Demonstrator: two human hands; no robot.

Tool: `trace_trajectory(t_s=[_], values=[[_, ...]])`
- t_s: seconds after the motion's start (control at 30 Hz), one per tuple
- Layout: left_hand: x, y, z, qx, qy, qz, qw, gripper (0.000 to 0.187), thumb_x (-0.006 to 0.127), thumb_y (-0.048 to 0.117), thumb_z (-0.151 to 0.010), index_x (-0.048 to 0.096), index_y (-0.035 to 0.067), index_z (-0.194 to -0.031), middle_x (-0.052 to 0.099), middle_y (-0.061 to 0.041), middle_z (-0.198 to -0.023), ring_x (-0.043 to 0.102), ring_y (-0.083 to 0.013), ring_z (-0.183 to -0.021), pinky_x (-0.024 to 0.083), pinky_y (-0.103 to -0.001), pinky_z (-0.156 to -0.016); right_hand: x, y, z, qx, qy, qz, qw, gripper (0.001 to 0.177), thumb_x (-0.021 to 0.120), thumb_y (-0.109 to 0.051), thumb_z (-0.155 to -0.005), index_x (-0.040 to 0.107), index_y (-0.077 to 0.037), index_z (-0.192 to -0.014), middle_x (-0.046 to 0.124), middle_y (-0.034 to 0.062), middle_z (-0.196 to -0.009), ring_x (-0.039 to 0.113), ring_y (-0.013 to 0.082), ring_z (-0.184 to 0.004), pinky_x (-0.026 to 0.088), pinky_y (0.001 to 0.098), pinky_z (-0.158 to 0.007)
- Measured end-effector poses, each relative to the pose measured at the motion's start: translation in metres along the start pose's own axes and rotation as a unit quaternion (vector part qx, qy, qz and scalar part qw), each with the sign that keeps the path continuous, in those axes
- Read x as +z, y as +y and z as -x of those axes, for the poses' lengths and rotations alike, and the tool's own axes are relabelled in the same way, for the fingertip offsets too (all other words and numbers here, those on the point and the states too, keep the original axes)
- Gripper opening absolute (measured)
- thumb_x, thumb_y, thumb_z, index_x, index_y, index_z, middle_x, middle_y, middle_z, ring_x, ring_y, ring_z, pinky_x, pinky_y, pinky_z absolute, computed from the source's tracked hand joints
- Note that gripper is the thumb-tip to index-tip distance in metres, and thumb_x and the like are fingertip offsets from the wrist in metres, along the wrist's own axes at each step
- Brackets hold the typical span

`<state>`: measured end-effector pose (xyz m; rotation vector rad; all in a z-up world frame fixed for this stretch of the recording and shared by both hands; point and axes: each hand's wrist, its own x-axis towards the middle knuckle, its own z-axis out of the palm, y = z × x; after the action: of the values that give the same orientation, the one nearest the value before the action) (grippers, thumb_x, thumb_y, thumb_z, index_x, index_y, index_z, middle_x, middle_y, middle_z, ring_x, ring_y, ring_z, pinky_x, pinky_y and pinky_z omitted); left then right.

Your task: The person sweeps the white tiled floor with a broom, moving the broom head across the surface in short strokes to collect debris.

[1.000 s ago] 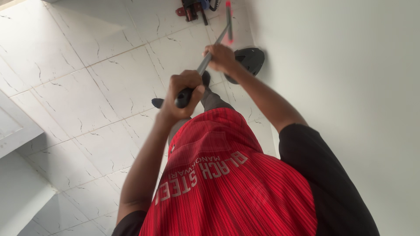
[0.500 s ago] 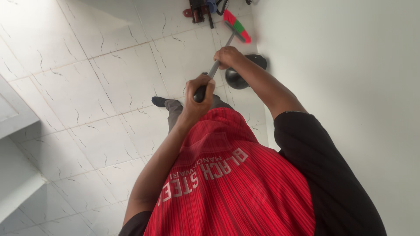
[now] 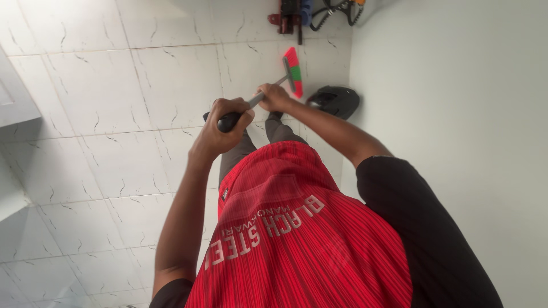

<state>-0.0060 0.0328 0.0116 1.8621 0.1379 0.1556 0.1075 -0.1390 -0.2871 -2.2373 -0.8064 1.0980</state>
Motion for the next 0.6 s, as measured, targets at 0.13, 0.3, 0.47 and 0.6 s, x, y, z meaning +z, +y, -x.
trace_trajectory(t_s=[0.13,0.3,0.47,0.6], values=[[-0.043,0.013,-0.010,-0.036,-0.065,-0.002,0.997,0.017,0.073,0.007,-0.094,0.058,0.007,-0.103,0.064,-0.010,-0.082,0.063,-0.0258,-0.076,0.050,-0.040,-0.082,0.025,-0.049,-0.032,-0.031,0.054,-0.059,0.996,0.027,0.062,-0.035,-0.096,0.067,-0.009,-0.090,0.072,0.0167,-0.086,0.069,0.0392,-0.086,0.053,0.0490,-0.076],[-0.090,0.046,-0.030,-0.062,-0.111,-0.115,0.985,0.012,0.074,0.009,-0.080,0.063,0.006,-0.075,0.063,-0.011,-0.071,0.062,-0.0312,-0.074,0.051,-0.042,-0.076,0.036,-0.136,-0.093,-0.079,0.099,-0.117,0.985,0.035,0.057,-0.037,-0.102,0.059,-0.007,-0.084,0.065,0.0148,-0.077,0.065,0.0364,-0.075,0.051,0.0478,-0.069],[-0.140,0.074,-0.051,-0.017,-0.178,-0.150,0.972,0.027,0.073,0.013,-0.079,0.057,0.005,-0.059,0.057,-0.009,-0.058,0.058,-0.0282,-0.064,0.053,-0.041,-0.081,0.000,-0.219,-0.108,-0.043,0.047,-0.132,0.989,0.038,0.055,-0.041,-0.103,0.060,-0.008,-0.085,0.063,0.0134,-0.071,0.064,0.0314,-0.072,0.052,0.0447,-0.071],[-0.176,0.078,-0.052,-0.023,-0.212,-0.109,0.971,0.034,0.077,0.021,-0.080,0.056,0.008,-0.057,0.056,-0.006,-0.055,0.056,-0.0201,-0.055,0.053,-0.040,-0.073,-0.018,-0.246,-0.103,-0.111,0.090,-0.071,0.987,0.037,0.054,-0.038,-0.104,0.061,-0.009,-0.081,0.065,0.0105,-0.071,0.065,0.0276,-0.072,0.053,0.0442,-0.072]])
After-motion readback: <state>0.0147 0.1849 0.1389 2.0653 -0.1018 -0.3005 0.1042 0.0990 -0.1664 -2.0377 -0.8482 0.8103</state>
